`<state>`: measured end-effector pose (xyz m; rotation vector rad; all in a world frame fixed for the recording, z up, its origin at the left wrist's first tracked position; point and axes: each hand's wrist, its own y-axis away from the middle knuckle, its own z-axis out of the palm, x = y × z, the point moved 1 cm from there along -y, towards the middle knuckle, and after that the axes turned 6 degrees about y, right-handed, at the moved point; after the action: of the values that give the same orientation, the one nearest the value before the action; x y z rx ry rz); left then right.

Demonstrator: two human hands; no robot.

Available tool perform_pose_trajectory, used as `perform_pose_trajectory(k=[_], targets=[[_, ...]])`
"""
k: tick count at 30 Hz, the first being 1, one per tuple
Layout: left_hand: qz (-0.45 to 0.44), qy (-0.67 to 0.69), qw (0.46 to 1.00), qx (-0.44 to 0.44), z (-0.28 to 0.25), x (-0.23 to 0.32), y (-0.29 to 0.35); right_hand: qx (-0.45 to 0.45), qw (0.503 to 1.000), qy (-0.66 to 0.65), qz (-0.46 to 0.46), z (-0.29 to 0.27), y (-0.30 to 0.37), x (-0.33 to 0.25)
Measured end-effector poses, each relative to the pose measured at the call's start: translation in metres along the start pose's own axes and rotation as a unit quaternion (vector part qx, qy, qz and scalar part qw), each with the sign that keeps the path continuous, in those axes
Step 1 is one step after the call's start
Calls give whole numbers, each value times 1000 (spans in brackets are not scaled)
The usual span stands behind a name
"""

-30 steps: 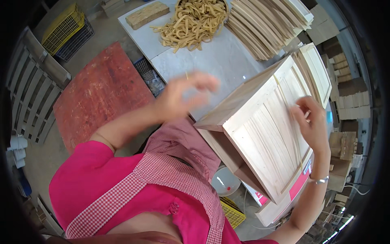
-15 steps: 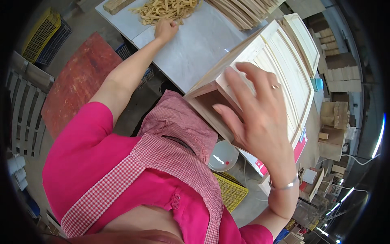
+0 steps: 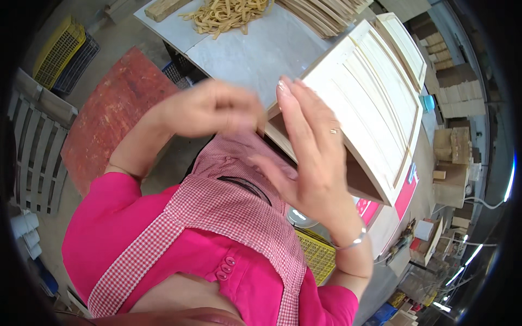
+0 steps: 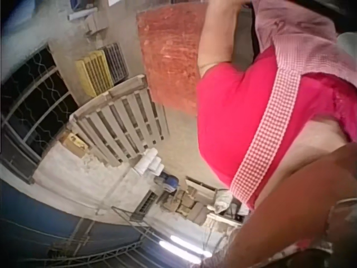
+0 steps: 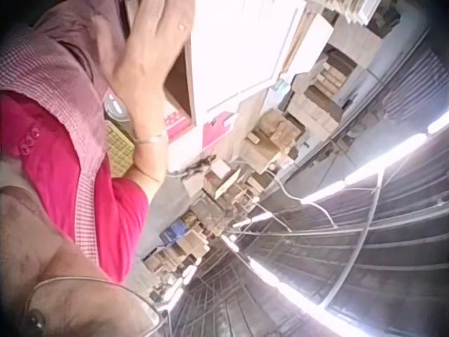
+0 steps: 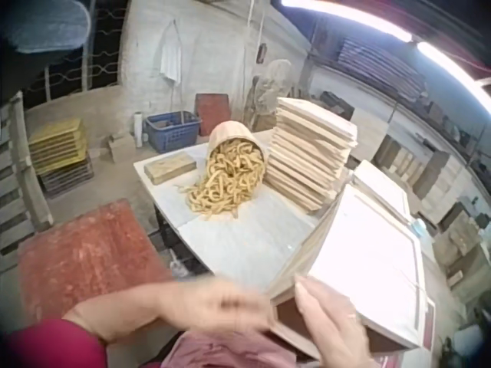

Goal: Applying wood glue to wooden panels and assembling them into small boxes.

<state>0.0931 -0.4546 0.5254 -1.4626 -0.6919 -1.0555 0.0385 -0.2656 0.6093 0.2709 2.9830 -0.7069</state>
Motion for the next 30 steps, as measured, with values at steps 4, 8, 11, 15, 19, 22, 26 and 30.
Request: perform_pose_trajectory(k=[4,8,11,15,19,22,26,30], targets=[[-52,-1,993,-103,17,26,0,42,956,-258,133,32,47,-7],[-239,116,938,-221,21,33,0,57,910,-399,102,23,74,-21],[-110,-127,936,-309,8,50,-11,44,957,-282,48,-21,83,-26],[229,-532,797,-172,-18,60,-28,125,960,140,208,-76,164,19],[245,-641,701,-195,-43,34,-36,88,953,194,217,-93,207,52],[234,-655,696,-177,-44,-1,-26,49,943,226,238,-65,224,63],[203,-686,678,-167,-44,-48,-3,32,943,242,225,-27,236,73],[149,-700,680,-158,-24,-98,32,6,938,280,205,18,254,82]])
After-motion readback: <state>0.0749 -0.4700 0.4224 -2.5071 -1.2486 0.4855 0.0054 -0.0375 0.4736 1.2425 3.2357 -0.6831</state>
